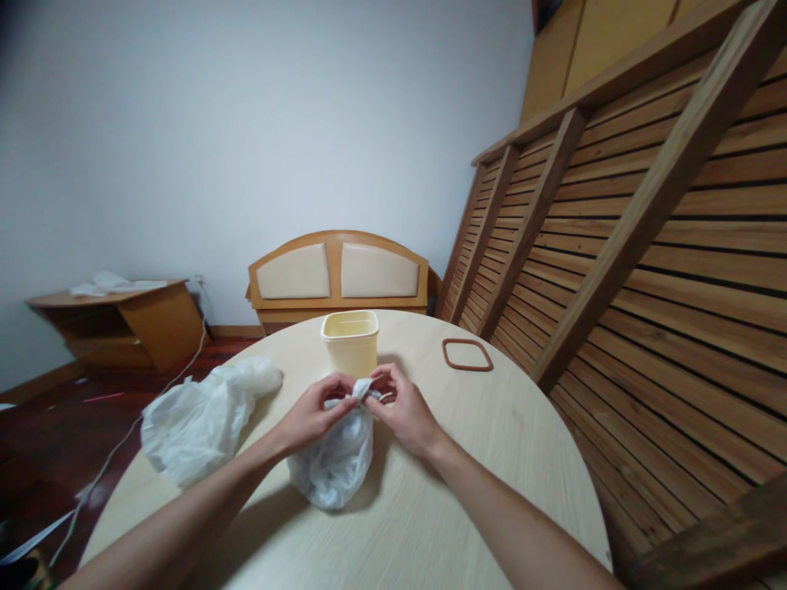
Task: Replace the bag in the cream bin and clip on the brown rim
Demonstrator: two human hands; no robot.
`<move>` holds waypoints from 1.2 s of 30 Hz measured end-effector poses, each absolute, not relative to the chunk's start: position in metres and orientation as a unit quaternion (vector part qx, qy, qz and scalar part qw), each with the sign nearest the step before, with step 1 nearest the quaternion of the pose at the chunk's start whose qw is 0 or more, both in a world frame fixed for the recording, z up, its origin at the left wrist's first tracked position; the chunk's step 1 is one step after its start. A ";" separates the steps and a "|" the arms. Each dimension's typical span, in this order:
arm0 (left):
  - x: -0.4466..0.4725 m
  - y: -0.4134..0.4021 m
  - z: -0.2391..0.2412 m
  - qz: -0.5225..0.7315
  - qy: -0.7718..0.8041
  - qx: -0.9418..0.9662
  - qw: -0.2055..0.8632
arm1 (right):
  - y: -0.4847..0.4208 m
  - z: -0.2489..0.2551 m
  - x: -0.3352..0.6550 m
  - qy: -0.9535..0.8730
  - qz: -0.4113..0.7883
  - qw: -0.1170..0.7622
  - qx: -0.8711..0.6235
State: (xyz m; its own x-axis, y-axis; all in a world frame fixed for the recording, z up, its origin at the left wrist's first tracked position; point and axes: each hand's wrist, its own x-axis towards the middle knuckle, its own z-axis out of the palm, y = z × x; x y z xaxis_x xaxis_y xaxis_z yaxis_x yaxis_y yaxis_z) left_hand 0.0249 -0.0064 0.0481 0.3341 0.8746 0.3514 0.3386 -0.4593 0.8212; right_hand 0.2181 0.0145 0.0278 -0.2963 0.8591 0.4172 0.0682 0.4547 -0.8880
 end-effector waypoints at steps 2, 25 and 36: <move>0.019 -0.006 0.050 0.381 0.426 0.768 0.288 | 0.017 0.030 0.222 -0.712 0.392 0.480 -0.331; 0.014 0.019 0.003 0.331 0.586 0.672 0.309 | 0.023 0.027 0.278 -0.817 0.417 0.158 -0.365; 0.016 0.016 0.009 0.362 0.532 0.701 0.308 | 0.034 0.031 0.282 -0.812 0.425 0.225 -0.332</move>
